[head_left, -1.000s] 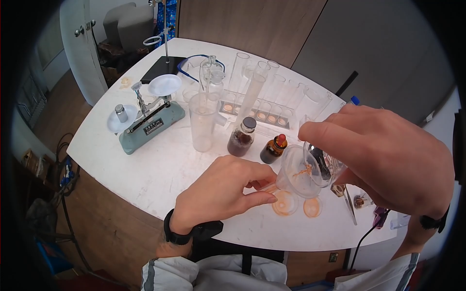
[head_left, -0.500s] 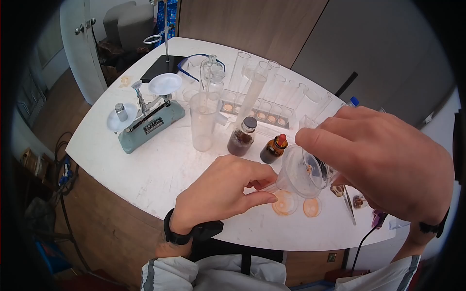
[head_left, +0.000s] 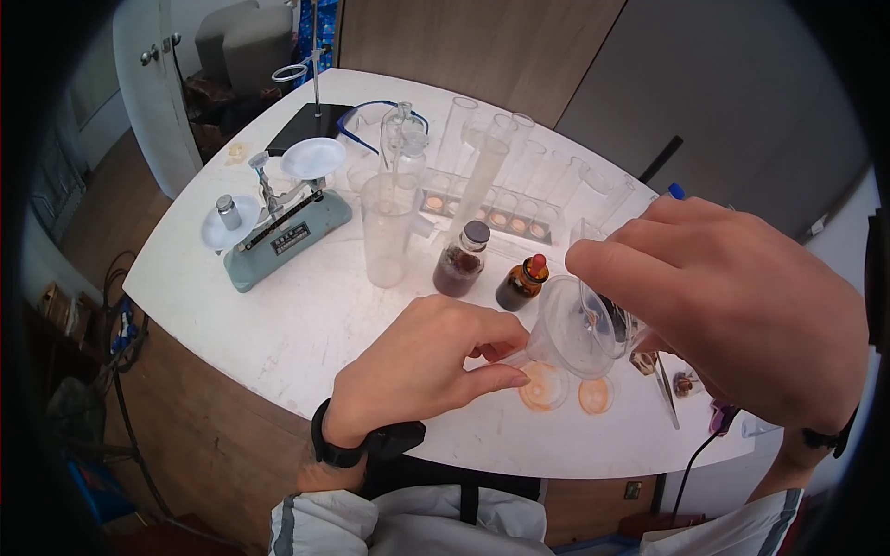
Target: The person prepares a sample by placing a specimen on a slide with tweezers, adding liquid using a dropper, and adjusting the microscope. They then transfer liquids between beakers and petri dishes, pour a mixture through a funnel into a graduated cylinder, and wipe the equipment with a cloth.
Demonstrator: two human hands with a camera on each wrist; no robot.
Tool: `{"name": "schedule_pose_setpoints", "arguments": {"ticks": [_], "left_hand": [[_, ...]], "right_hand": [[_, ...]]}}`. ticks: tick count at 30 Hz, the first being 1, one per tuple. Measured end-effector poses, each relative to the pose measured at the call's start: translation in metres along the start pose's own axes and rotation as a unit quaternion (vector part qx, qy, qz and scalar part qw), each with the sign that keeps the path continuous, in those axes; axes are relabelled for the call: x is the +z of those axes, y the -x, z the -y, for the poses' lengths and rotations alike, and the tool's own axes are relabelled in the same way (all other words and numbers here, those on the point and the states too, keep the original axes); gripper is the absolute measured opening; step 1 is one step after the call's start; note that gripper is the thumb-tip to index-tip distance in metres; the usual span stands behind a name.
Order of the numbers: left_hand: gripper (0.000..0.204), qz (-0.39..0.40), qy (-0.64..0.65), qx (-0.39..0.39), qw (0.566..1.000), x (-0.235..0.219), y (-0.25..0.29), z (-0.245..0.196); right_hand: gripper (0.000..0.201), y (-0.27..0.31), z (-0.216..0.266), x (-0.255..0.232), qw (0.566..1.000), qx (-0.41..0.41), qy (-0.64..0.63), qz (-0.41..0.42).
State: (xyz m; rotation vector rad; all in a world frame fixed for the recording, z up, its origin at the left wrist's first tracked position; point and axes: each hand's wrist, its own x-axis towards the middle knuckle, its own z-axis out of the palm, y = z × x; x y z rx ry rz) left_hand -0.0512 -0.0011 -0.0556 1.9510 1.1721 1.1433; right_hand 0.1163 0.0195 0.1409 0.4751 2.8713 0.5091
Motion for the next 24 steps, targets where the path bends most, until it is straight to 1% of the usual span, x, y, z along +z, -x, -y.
{"name": "schedule_pose_setpoints", "arguments": {"ticks": [2,4,5,7,8,10,11,13,15,16,18,19,20,22,23,24], "left_hand": [[0.023,0.007,-0.007,-0.002,1.000,-0.002,0.000,-0.002],[0.024,0.009,-0.006,-0.005,1.000,-0.001,0.002,-0.001],[0.025,0.009,-0.004,-0.005,1.000,-0.001,0.002,-0.001],[0.025,0.008,-0.006,-0.010,1.000,-0.002,0.001,-0.001],[0.025,0.006,-0.009,-0.016,1.000,-0.003,0.003,0.000],[0.025,-0.004,-0.009,-0.022,1.000,-0.005,0.007,0.000],[0.024,-0.013,-0.006,-0.022,1.000,-0.009,0.009,-0.002],[0.023,-0.027,0.000,-0.030,0.999,-0.015,0.012,-0.005],[0.022,-0.037,0.006,-0.045,0.998,-0.023,0.016,-0.006],[0.021,-0.041,0.015,-0.045,0.998,-0.027,0.017,-0.007],[0.019,-0.047,0.032,-0.049,0.997,-0.033,0.022,-0.009],[0.019,-0.043,0.043,-0.073,0.995,-0.036,0.024,-0.012],[0.020,-0.051,0.044,-0.074,0.995,-0.037,0.025,-0.013],[0.021,-0.065,0.045,-0.076,0.994,-0.040,0.028,-0.014],[0.022,-0.065,0.040,-0.078,0.994,-0.041,0.029,-0.016],[0.023,-0.064,0.036,-0.080,0.994,-0.042,0.029,-0.017]], "right_hand": [[0.049,0.003,-0.012,0.006,1.000,-0.009,-0.013,0.011],[0.050,0.003,-0.015,0.013,0.999,-0.019,-0.033,0.000],[0.050,0.003,-0.013,0.015,0.999,-0.019,-0.042,-0.019],[0.053,0.005,-0.013,0.011,0.999,0.001,-0.037,-0.018],[0.055,0.006,-0.016,0.003,1.000,0.019,-0.024,0.002],[0.061,0.011,-0.028,0.000,0.998,0.026,-0.060,-0.021],[0.065,0.019,-0.042,0.005,0.992,0.014,-0.108,-0.064],[0.074,0.026,-0.054,0.020,0.968,0.024,-0.204,-0.141],[0.083,0.030,-0.057,0.043,0.928,0.068,-0.300,-0.208],[0.080,0.032,-0.056,0.049,0.904,0.088,-0.349,-0.232],[0.075,0.031,-0.052,0.067,0.842,0.135,-0.457,-0.254],[0.073,0.029,-0.049,0.078,0.819,0.146,-0.492,-0.259],[0.071,0.027,-0.047,0.088,0.799,0.153,-0.519,-0.263],[0.065,0.022,-0.042,0.110,0.817,0.152,-0.494,-0.256],[0.062,0.020,-0.039,0.116,0.821,0.147,-0.498,-0.235],[0.060,0.018,-0.034,0.115,0.822,0.186,-0.502,-0.192]]}}
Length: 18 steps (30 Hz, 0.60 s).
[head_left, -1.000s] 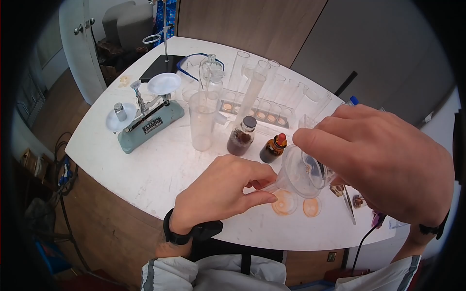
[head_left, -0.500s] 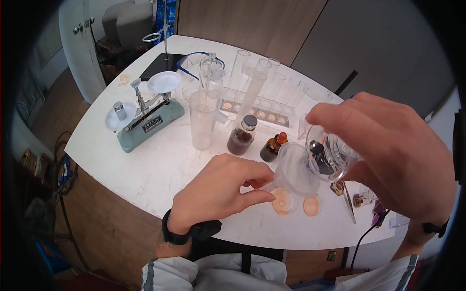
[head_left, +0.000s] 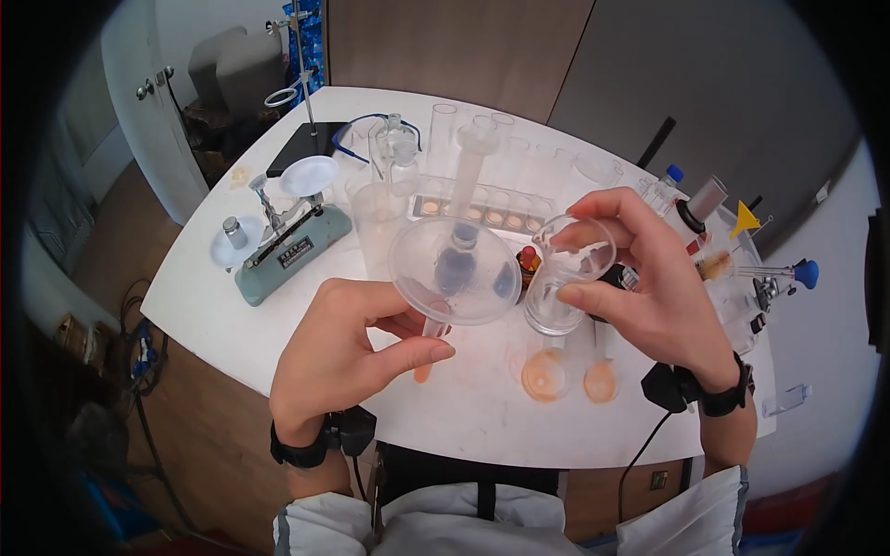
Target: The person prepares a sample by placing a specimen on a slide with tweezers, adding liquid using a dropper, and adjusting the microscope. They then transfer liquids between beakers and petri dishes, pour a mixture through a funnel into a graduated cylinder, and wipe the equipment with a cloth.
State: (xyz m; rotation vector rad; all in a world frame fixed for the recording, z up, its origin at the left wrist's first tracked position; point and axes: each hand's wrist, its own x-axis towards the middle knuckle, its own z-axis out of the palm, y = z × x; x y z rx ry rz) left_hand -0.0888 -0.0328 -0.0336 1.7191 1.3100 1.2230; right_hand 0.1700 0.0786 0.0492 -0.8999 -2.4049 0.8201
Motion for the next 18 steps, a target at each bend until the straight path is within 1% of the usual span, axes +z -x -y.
{"name": "schedule_pose_setpoints", "arguments": {"ticks": [2,5,7,8,9,10,12,15,16,18], "left_hand": [[0.025,0.000,-0.005,-0.004,1.000,0.001,0.000,-0.002],[0.028,-0.001,-0.005,-0.013,1.000,0.003,-0.002,-0.005],[0.030,0.003,-0.004,-0.019,1.000,0.005,-0.004,-0.004],[0.028,0.000,-0.004,-0.004,1.000,0.007,-0.006,-0.003],[0.026,-0.002,-0.004,0.011,1.000,0.009,-0.008,-0.001],[0.024,-0.003,-0.005,0.026,1.000,0.011,-0.009,-0.001],[0.023,0.000,0.005,0.017,1.000,0.014,-0.011,0.000],[0.023,0.004,0.011,0.013,1.000,0.016,-0.013,0.001],[0.023,0.006,0.013,0.011,1.000,0.017,-0.014,0.001],[0.027,0.017,0.008,-0.017,1.000,0.015,-0.014,0.001]], "right_hand": [[0.054,-0.001,-0.020,0.016,0.999,-0.016,-0.032,-0.003],[0.054,0.001,-0.043,0.036,0.999,-0.027,-0.028,0.004],[0.054,0.002,-0.048,0.043,1.000,-0.006,-0.008,0.029],[0.055,0.002,-0.052,0.046,0.999,0.006,0.001,0.042],[0.055,0.002,-0.062,0.053,0.999,-0.038,0.004,0.035],[0.055,0.001,-0.068,0.058,0.999,-0.031,-0.009,0.042],[0.056,-0.001,-0.076,0.065,0.998,-0.018,-0.034,0.054],[0.057,-0.004,-0.083,0.073,0.994,0.024,-0.077,0.072],[0.056,-0.005,-0.083,0.073,0.994,0.026,-0.075,0.077],[0.056,-0.006,-0.081,0.072,0.993,0.031,-0.071,0.087]]}}
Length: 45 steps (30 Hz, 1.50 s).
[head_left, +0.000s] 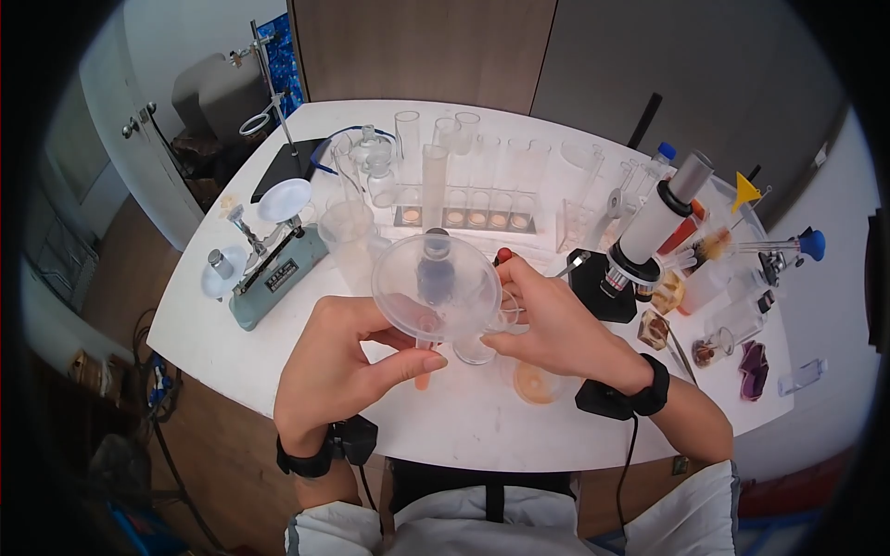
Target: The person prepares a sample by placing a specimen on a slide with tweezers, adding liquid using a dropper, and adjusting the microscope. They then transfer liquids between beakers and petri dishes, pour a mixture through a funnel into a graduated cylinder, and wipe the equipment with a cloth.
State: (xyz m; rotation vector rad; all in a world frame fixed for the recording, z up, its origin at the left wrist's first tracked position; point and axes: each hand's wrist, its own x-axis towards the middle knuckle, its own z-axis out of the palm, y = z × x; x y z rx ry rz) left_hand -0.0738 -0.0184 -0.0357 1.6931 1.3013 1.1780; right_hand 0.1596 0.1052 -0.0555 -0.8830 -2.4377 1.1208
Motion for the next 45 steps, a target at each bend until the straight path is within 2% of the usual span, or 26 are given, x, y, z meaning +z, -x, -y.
{"name": "schedule_pose_setpoints", "arguments": {"ticks": [9,12,15,18,21,24,25,28,31,35,39,42,45], "left_hand": [[0.028,0.011,-0.007,-0.003,1.000,0.004,-0.004,-0.003],[0.027,0.016,-0.009,0.002,1.000,0.006,-0.005,-0.003],[0.026,0.023,-0.007,0.002,1.000,0.007,-0.006,-0.005],[0.026,0.030,-0.014,-0.007,0.999,0.010,-0.006,-0.008],[0.027,0.040,-0.014,-0.006,0.999,0.016,-0.010,-0.012],[0.024,0.034,-0.020,0.039,0.998,0.026,-0.012,-0.012],[0.022,0.029,-0.024,0.061,0.997,0.028,-0.013,-0.012],[0.022,0.061,-0.021,0.018,0.998,0.029,-0.012,-0.019],[0.021,0.042,-0.027,0.039,0.998,0.029,-0.011,-0.011],[0.021,0.028,-0.014,0.016,0.999,0.023,-0.006,-0.006],[0.022,0.019,-0.003,-0.002,1.000,0.019,-0.004,-0.010],[0.021,0.018,0.011,-0.005,1.000,0.018,-0.005,-0.011],[0.021,0.021,0.012,0.010,1.000,0.018,-0.005,-0.009]], "right_hand": [[0.059,0.003,0.004,0.003,0.998,-0.050,0.042,0.001],[0.066,0.013,0.011,0.000,0.995,-0.052,0.080,-0.007],[0.076,0.034,0.035,-0.016,0.978,-0.074,0.184,-0.058],[0.084,0.048,0.068,-0.049,0.991,-0.063,0.113,-0.044],[0.107,0.049,0.080,-0.060,0.993,-0.099,0.021,-0.055],[0.109,0.036,0.076,-0.054,0.976,-0.204,0.030,-0.071],[0.107,0.033,0.077,-0.052,0.970,-0.228,0.031,-0.073],[0.099,0.031,0.085,-0.054,0.985,-0.166,-0.019,-0.035],[0.086,0.031,0.094,-0.062,0.982,-0.149,-0.080,-0.083],[0.073,0.027,0.094,-0.073,0.929,-0.225,-0.150,-0.254],[0.073,0.023,0.076,-0.061,0.975,-0.104,-0.069,-0.185],[0.074,0.015,0.049,-0.037,0.983,-0.109,0.022,-0.149],[0.074,0.009,0.028,-0.019,0.985,-0.127,0.016,-0.118]]}}
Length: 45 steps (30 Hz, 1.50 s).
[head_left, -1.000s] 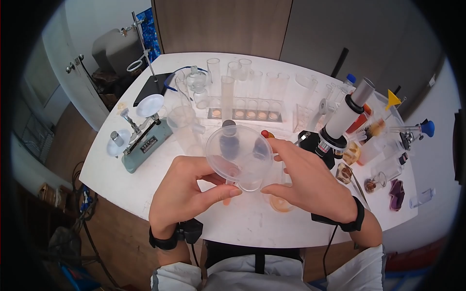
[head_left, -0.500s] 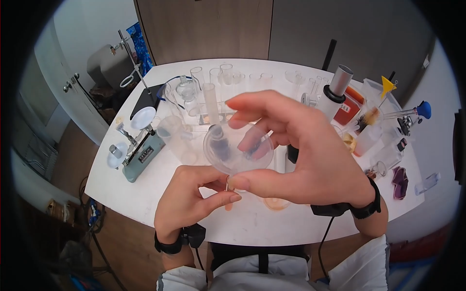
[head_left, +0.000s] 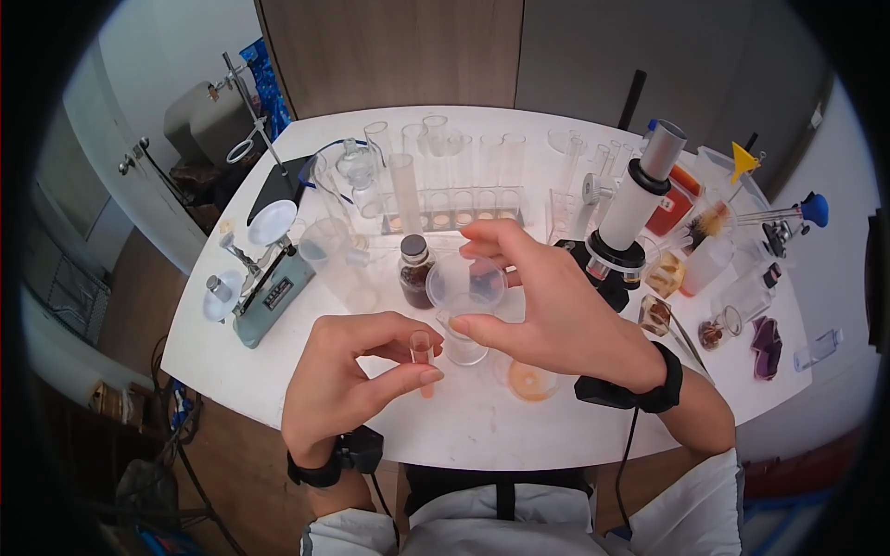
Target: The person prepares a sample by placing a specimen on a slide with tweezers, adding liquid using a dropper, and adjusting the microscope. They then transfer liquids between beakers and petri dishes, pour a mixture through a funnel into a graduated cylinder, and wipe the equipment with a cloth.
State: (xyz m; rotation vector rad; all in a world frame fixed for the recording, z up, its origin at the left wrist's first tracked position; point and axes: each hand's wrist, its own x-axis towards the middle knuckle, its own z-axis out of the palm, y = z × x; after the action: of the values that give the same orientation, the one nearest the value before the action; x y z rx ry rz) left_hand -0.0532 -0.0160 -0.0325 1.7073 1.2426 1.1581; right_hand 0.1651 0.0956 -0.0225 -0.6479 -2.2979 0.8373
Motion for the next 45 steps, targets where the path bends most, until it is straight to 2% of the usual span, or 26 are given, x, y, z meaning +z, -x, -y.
{"name": "schedule_pose_setpoints", "arguments": {"ticks": [3,10,13,16,19,20,23,24,28,34,39,41,43,45], "left_hand": [[0.020,0.001,-0.003,0.002,1.000,-0.001,0.001,0.000],[0.020,-0.005,-0.012,0.009,1.000,0.001,-0.002,-0.002],[0.021,-0.016,0.011,0.006,1.000,0.006,-0.004,-0.006],[0.023,-0.019,0.003,0.022,1.000,0.009,-0.006,-0.014],[0.025,-0.023,-0.042,0.082,0.995,0.016,-0.012,-0.021],[0.025,-0.030,-0.035,0.071,0.996,0.019,-0.014,-0.025],[0.026,-0.042,-0.015,0.053,0.998,0.031,-0.017,-0.037],[0.026,-0.044,-0.011,0.055,0.997,0.034,-0.019,-0.040],[0.031,-0.041,-0.006,0.067,0.997,0.048,-0.026,-0.046],[0.039,-0.013,-0.004,0.084,0.996,0.070,-0.042,-0.059],[0.040,-0.051,-0.012,0.054,0.997,0.070,-0.048,-0.069],[0.034,-0.056,-0.038,0.060,0.996,0.066,-0.053,-0.067],[0.031,-0.056,-0.064,0.056,0.995,0.059,-0.057,-0.067],[0.026,-0.049,-0.084,0.054,0.994,0.054,-0.061,-0.068]], "right_hand": [[0.074,0.006,-0.015,0.010,1.000,-0.011,0.008,0.020],[0.071,0.013,-0.016,0.009,0.998,-0.045,0.000,0.043],[0.063,0.017,-0.007,0.003,0.994,-0.091,0.053,-0.032],[0.050,0.029,0.013,-0.010,0.998,-0.040,0.049,0.029],[0.039,0.038,0.033,-0.015,0.977,0.070,-0.107,0.170],[0.035,0.043,0.033,-0.011,0.976,0.085,-0.128,0.153],[0.028,0.052,0.021,-0.005,0.989,0.037,-0.102,0.102],[0.026,0.054,0.017,-0.003,0.994,0.008,-0.095,0.056],[0.026,0.063,0.015,-0.014,0.989,0.011,-0.149,-0.002],[0.023,0.086,0.008,-0.044,0.994,0.003,-0.101,-0.032],[0.020,0.102,0.023,-0.121,0.985,0.083,-0.125,-0.088],[0.011,0.101,0.022,-0.158,0.982,0.111,-0.081,-0.133],[0.014,0.091,-0.008,-0.183,0.972,0.072,-0.022,-0.222],[0.027,0.077,-0.031,-0.210,0.973,0.095,0.024,-0.209]]}}
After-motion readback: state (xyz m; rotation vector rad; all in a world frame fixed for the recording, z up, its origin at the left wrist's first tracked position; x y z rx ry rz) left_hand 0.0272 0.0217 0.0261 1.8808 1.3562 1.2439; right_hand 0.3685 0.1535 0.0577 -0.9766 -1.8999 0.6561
